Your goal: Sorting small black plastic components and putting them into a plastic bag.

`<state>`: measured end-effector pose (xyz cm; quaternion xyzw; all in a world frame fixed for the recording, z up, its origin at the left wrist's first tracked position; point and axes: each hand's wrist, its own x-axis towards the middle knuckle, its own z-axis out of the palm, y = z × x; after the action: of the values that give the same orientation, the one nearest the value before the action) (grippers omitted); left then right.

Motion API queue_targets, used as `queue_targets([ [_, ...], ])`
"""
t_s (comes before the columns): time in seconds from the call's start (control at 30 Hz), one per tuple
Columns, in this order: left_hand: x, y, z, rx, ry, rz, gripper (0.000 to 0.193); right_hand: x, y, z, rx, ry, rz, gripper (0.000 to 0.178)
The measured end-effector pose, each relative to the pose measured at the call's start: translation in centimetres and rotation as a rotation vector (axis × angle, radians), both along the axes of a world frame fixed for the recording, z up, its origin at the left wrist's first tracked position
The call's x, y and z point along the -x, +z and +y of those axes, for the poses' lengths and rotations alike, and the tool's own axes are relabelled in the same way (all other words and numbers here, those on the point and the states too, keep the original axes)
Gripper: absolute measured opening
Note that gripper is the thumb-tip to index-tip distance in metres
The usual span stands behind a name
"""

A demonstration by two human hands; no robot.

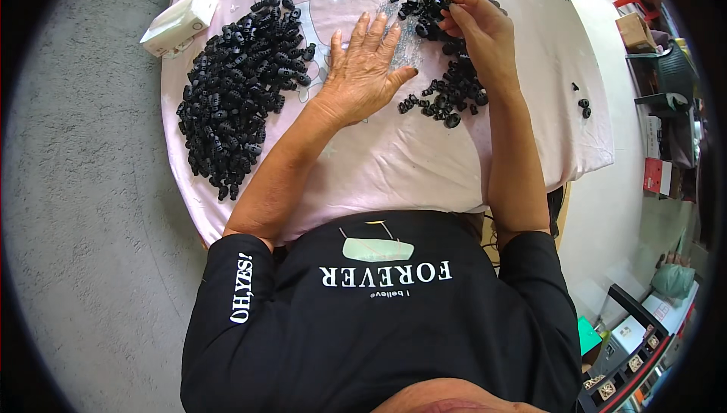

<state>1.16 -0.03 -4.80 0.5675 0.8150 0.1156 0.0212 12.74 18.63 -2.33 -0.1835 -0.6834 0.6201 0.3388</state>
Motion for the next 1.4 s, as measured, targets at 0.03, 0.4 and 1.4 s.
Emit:
queue_targets([
  [0.03,0.0,0.1,0.1,0.042,0.006,0.008,0.077,0.0,0.1,-0.1,0.002,-0.002,-0.001,0.019],
  [0.4,-1.3,0.2,0.2,-0.026,-0.082,0.011,0.062,-0.1,0.4,-0.2,-0.001,0.0,0.012,0.019],
  [1.4,3.4,-0.4,-0.7,-0.1,0.149,0.013,0.067,0.0,0.5,-0.9,-0.03,0.002,-0.045,0.018],
])
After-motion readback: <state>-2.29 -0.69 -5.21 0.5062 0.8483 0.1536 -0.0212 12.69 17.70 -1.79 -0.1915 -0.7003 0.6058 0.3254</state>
